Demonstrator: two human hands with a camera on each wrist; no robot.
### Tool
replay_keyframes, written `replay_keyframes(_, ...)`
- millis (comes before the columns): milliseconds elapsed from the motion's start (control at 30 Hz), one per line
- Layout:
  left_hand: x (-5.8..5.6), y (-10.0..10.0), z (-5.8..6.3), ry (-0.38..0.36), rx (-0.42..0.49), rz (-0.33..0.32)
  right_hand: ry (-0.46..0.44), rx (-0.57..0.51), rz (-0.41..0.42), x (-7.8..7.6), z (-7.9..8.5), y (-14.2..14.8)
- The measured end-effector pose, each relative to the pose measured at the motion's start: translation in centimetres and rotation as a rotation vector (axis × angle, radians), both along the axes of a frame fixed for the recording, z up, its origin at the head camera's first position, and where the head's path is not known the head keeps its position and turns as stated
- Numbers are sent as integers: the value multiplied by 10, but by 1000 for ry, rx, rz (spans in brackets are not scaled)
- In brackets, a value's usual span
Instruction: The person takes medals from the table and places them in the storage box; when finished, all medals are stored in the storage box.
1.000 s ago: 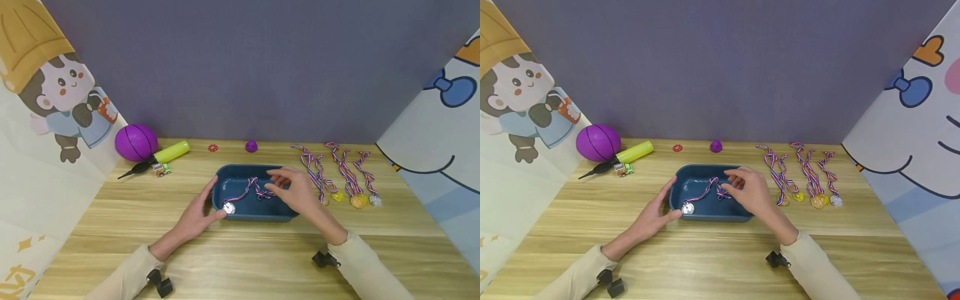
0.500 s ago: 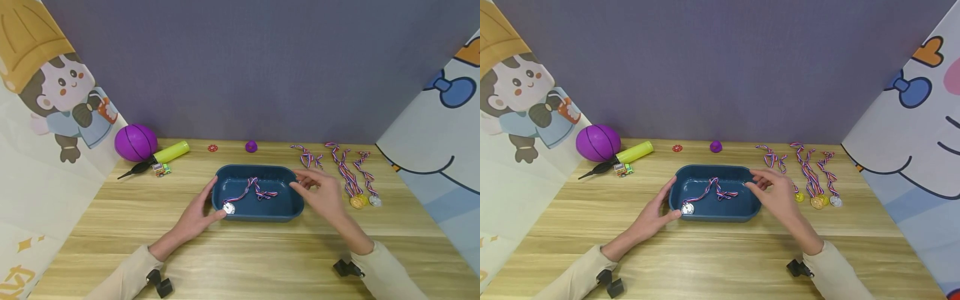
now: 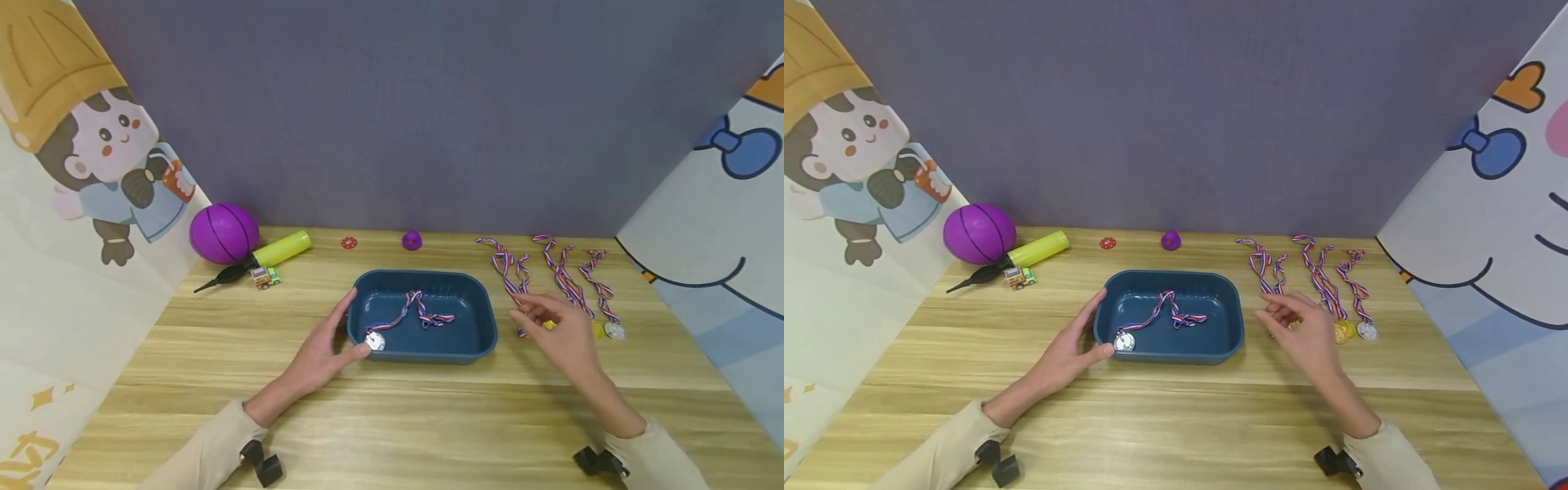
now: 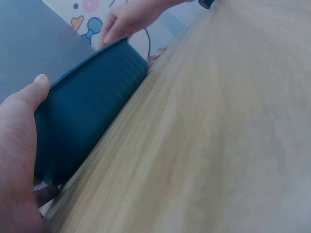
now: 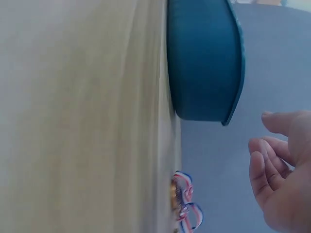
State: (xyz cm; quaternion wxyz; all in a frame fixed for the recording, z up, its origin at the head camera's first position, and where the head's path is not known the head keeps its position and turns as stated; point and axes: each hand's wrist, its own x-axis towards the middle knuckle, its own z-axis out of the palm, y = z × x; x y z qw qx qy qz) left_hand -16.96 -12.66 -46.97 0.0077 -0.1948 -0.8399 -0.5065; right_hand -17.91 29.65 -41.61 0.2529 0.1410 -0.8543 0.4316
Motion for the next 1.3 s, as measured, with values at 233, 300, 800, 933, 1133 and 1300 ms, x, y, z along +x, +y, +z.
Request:
replay_keyframes(233,0,0,0,6,3,-4,-40,19,-19,4,-7,22)
replay_keyframes(300,0,0,-1,7,2,-4,-36,16,-22,5,-7,25)
replay_keyframes(800,0,1,-1,0,-3,0,-42,95,-54,6,-15,37)
replay_keyframes(933,0,1,0,2,-9,2,-61,164,-57,6,-20,41)
replay_keyframes(1133,0,1,0,1,-10,2,-70,281,-76,5,-26,46)
replay_keyframes(1300,0,1,0,9,-6,-4,-87,306,-74,4,-29,48)
